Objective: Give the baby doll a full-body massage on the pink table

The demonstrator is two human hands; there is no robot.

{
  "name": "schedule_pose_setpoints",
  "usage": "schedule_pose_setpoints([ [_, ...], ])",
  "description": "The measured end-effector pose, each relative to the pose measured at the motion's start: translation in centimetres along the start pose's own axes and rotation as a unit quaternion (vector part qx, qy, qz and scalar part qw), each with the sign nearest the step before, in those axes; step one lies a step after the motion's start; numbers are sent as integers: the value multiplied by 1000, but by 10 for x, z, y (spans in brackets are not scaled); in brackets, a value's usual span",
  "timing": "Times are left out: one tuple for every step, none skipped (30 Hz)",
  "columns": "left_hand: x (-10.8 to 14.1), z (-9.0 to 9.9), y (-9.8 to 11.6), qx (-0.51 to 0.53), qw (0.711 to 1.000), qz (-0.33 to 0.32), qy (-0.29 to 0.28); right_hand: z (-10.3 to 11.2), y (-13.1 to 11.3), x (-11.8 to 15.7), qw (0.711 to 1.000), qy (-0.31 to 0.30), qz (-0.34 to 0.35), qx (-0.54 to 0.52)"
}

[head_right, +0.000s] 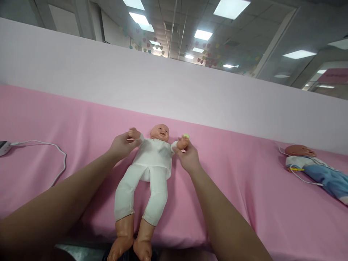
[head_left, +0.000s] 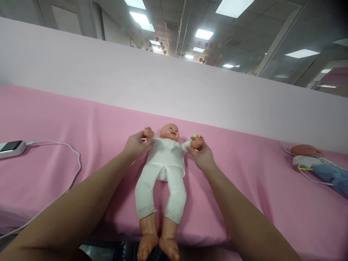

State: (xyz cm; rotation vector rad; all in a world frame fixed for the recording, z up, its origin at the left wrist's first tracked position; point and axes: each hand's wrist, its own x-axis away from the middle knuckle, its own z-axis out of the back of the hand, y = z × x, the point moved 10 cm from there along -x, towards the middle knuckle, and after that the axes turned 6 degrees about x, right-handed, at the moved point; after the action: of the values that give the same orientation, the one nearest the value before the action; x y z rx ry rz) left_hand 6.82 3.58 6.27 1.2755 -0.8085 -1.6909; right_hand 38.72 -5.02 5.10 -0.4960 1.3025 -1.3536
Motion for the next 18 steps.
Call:
schedule_pose_setpoints([
  [3,-12,13,-20,998,-36,-43,-12,-13,5,998,-38,49,26],
  [7,-24,24,-39,993,-69,-88,-24,-25,11,990,-81,100,55],
  [12,-35,31,-58,985,-95,-130,-36,-34,18,978,-122,147,86],
  [15,-43,35,-79,977,-110,-166,-45,-40,24,964,-153,184,119],
  [18,-49,36,-98,970,-115,-192,-51,-44,29,950,-173,210,154],
  [19,-52,34,-112,964,-112,-212,-55,-45,33,939,-184,224,187],
  [20,-54,32,-120,960,-106,-230,-58,-44,35,931,-189,229,214],
  [21,-57,29,-122,955,-100,-250,-60,-43,36,925,-195,229,235],
  [23,-59,27,-118,950,-97,-271,-63,-41,37,919,-202,227,252],
  [24,-62,26,-109,946,-94,-289,-66,-40,38,913,-210,227,265],
  [25,-63,25,-98,943,-92,-303,-68,-39,40,908,-215,228,276],
  [25,-64,24,-88,942,-89,-311,-70,-39,41,904,-219,230,285],
  [25,-65,24,-80,943,-87,-310,-72,-40,42,901,-222,234,291],
  [24,-64,24,-76,946,-88,-302,-74,-40,43,899,-225,237,293],
  [24,-63,24,-78,950,-92,-289,-75,-40,43,898,-226,239,292],
  [23,-60,25,-85,954,-96,-271,-74,-40,43,900,-226,238,286],
  [22,-58,24,-96,958,-98,-251,-73,-39,41,906,-223,234,275],
  [20,-55,23,-107,963,-95,-228,-70,-37,39,915,-218,227,254],
])
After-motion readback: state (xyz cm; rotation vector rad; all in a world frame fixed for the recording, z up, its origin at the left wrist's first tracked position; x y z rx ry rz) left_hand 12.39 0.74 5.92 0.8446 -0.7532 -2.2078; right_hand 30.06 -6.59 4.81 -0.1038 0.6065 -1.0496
